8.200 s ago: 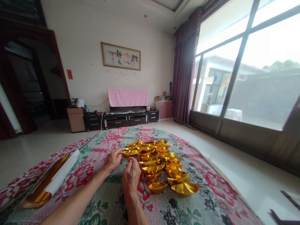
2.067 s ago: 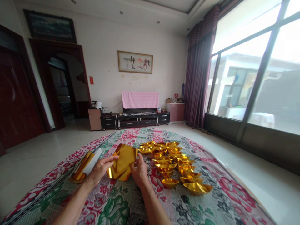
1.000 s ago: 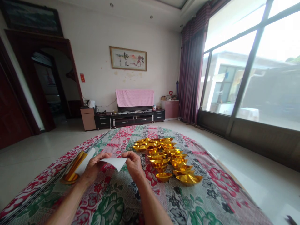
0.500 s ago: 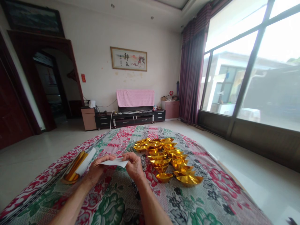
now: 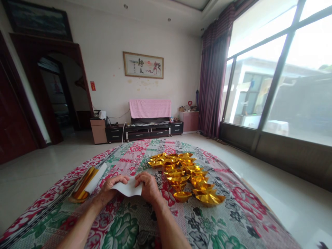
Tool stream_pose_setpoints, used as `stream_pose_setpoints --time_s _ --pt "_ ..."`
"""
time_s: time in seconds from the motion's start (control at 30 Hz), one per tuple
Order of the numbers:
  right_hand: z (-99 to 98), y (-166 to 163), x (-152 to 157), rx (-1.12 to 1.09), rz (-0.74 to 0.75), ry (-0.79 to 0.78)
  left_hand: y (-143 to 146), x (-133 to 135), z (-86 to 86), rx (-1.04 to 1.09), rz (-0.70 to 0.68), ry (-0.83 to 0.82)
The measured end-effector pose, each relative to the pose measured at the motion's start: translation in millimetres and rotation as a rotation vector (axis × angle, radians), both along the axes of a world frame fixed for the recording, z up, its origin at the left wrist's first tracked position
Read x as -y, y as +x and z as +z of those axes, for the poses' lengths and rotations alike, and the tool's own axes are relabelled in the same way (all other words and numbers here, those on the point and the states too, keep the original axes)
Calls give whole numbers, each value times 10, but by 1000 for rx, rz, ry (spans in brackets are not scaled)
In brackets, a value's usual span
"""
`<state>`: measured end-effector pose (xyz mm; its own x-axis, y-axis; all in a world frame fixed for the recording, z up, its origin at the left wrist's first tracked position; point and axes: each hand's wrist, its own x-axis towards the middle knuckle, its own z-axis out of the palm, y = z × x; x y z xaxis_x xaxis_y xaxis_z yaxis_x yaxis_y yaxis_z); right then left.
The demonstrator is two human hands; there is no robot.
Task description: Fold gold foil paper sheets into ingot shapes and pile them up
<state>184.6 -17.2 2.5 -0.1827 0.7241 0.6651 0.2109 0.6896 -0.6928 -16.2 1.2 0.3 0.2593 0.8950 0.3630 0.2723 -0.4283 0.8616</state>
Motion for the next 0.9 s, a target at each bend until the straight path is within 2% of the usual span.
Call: stream_pose_setpoints --time_s 0.2,0.43,0.67,0.9 --pt "13 59 88 82 -51 5 67 115 101 -67 7 4" --pt "42 131 187 239 -62 -23 78 143 93 -107 -2 -24" --pt "14 200 227 333 -35 -30 2 158 130 -256 -94 5" --pt "23 233 254 280 -112 -56 27 97 15 -290 -34 110"
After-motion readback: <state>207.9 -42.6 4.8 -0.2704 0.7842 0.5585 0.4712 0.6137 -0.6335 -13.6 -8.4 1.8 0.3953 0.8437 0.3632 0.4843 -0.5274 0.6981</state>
